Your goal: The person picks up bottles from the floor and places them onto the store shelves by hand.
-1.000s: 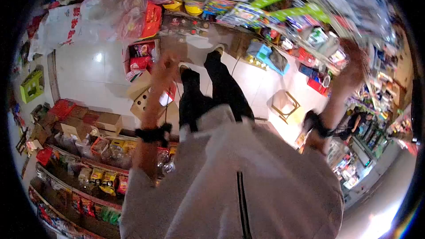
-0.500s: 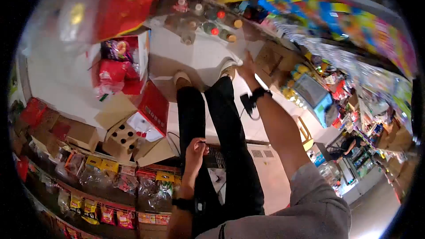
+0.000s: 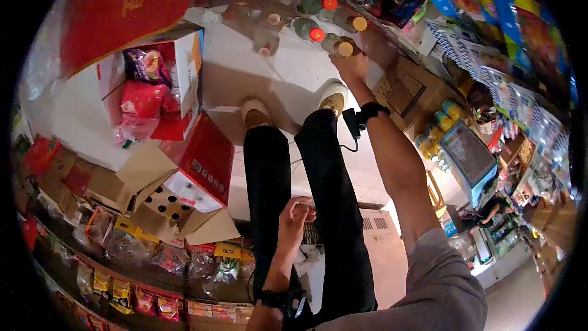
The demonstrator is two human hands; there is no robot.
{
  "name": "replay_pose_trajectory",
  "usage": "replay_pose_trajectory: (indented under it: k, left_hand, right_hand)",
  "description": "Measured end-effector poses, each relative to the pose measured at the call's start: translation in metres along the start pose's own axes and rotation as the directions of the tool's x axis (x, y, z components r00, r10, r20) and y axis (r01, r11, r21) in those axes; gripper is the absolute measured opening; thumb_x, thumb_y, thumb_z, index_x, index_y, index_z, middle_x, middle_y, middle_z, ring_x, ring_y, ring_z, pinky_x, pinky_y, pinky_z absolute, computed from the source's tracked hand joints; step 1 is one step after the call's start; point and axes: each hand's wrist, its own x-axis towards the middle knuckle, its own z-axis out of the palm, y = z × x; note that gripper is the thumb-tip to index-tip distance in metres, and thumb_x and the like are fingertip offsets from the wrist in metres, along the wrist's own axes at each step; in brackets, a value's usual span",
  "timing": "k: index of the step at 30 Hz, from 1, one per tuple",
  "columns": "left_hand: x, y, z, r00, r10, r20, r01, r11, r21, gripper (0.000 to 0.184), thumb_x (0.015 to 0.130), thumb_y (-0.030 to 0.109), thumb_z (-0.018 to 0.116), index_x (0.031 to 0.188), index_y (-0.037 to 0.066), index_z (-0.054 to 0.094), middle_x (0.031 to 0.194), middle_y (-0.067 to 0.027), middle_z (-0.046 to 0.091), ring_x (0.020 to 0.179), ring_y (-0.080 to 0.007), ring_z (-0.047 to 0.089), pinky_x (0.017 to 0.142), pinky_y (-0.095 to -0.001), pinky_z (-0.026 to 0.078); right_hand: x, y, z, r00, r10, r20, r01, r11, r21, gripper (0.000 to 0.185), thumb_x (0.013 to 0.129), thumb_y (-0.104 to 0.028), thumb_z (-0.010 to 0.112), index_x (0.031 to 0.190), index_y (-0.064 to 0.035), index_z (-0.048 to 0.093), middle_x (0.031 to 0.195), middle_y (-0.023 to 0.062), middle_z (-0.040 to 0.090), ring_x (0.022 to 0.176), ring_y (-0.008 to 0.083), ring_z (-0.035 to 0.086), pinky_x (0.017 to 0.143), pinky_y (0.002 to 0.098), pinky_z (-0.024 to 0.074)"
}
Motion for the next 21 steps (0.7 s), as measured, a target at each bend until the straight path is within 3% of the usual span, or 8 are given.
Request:
replay_pose_trajectory:
  k: [5, 8, 12, 13, 15, 17, 19, 21]
  left_hand:
    - [-0.033, 0.054, 0.016, 0.973, 0.209, 0.094, -0.214, 0.976, 0.044, 0.026, 0.102, 0.023, 0.063, 0.118, 0.003, 0.061, 0.097, -0.007, 0.066, 0.087, -0.0156, 0.064, 0.078, -0.0334, 0.052]
    - [-0.072, 0.117, 0.035, 0.947, 0.291, 0.137, -0.321, 0.859, 0.398, 0.039, 0.099, 0.03, 0.065, 0.125, 0.003, 0.058, 0.118, -0.0128, 0.065, 0.111, -0.0238, 0.063, 0.095, -0.0379, 0.051]
    - [-0.142, 0.189, 0.056, 0.712, 0.55, 0.436, -0.638, 0.249, 0.728, 0.07, 0.088, 0.036, 0.075, 0.143, 0.005, 0.045, 0.143, -0.0202, 0.049, 0.136, -0.0378, 0.044, 0.112, -0.0468, 0.038]
    - [-0.164, 0.202, 0.07, 0.609, 0.623, 0.491, -0.703, 0.138, 0.698, 0.074, 0.075, 0.019, 0.083, 0.139, 0.006, 0.048, 0.136, -0.0203, 0.054, 0.125, -0.0409, 0.05, 0.109, -0.0475, 0.038]
    - [-0.224, 0.232, 0.097, 0.602, 0.529, 0.598, -0.73, 0.06, 0.681, 0.076, 0.076, 0.022, 0.083, 0.141, 0.007, 0.047, 0.131, -0.0223, 0.057, 0.121, -0.0429, 0.053, 0.105, -0.0481, 0.042]
    - [-0.29, 0.274, 0.127, 0.607, 0.397, 0.688, -0.786, 0.172, 0.594, 0.065, 0.081, 0.027, 0.08, 0.136, 0.006, 0.052, 0.12, -0.0245, 0.063, 0.109, -0.0446, 0.061, 0.096, -0.0498, 0.049]
    - [-0.341, 0.284, 0.128, 0.437, 0.489, 0.755, -0.812, -0.147, 0.565, 0.065, 0.084, 0.033, 0.079, 0.135, 0.002, 0.053, 0.125, -0.0232, 0.063, 0.113, -0.0431, 0.06, 0.098, -0.0489, 0.048]
    - [-0.4, 0.313, 0.149, 0.502, 0.432, 0.749, -0.748, -0.218, 0.627, 0.073, 0.078, 0.034, 0.084, 0.135, 0.0, 0.053, 0.124, -0.0249, 0.063, 0.112, -0.0435, 0.062, 0.095, -0.0499, 0.05]
  right_hand:
    - [-0.062, -0.033, -0.064, 0.983, 0.098, 0.157, -0.064, 0.976, -0.207, 0.059, 0.071, -0.043, 0.083, 0.119, -0.0128, 0.068, 0.102, 0.0149, 0.074, 0.093, 0.034, 0.072, 0.081, 0.0448, 0.0573]
    - [-0.122, -0.131, -0.173, 0.921, 0.242, 0.304, -0.191, 0.963, -0.188, 0.067, 0.068, -0.053, 0.085, 0.118, -0.0119, 0.069, 0.1, 0.0146, 0.074, 0.091, 0.0335, 0.072, 0.082, 0.0435, 0.0571]
    - [-0.201, -0.242, -0.31, 0.92, 0.058, 0.387, -0.045, 0.998, -0.042, 0.065, 0.069, -0.055, 0.085, 0.113, -0.0096, 0.069, 0.097, 0.0144, 0.074, 0.09, 0.0331, 0.072, 0.081, 0.0406, 0.0572]
    - [-0.218, -0.269, -0.341, 0.916, 0.003, 0.4, -0.017, 0.999, 0.03, 0.063, 0.07, -0.053, 0.085, 0.113, -0.0096, 0.069, 0.097, 0.0143, 0.074, 0.09, 0.0325, 0.072, 0.08, 0.0399, 0.0572]
    - [-0.258, -0.335, -0.413, 0.934, -0.168, 0.315, 0.106, 0.973, 0.203, 0.06, 0.072, -0.052, 0.085, 0.111, -0.0096, 0.069, 0.101, 0.0144, 0.073, 0.091, 0.0304, 0.072, 0.084, 0.0383, 0.0567]
    - [-0.284, -0.359, -0.467, 0.859, -0.032, 0.51, -0.016, 0.996, 0.09, 0.057, 0.076, -0.04, 0.086, 0.119, -0.008, 0.067, 0.112, 0.0105, 0.073, 0.096, 0.0215, 0.071, 0.09, 0.0325, 0.0547]
    - [-0.311, -0.425, -0.534, 0.917, -0.214, 0.337, 0.147, 0.966, 0.213, 0.056, 0.075, -0.035, 0.087, 0.121, -0.0075, 0.067, 0.114, 0.0101, 0.072, 0.1, 0.0212, 0.069, 0.094, 0.0336, 0.053]
    - [-0.327, -0.451, -0.578, 0.909, -0.389, 0.148, 0.353, 0.909, 0.22, 0.056, 0.074, -0.03, 0.088, 0.12, -0.0067, 0.068, 0.114, 0.0107, 0.071, 0.104, 0.0244, 0.068, 0.097, 0.0369, 0.0517]
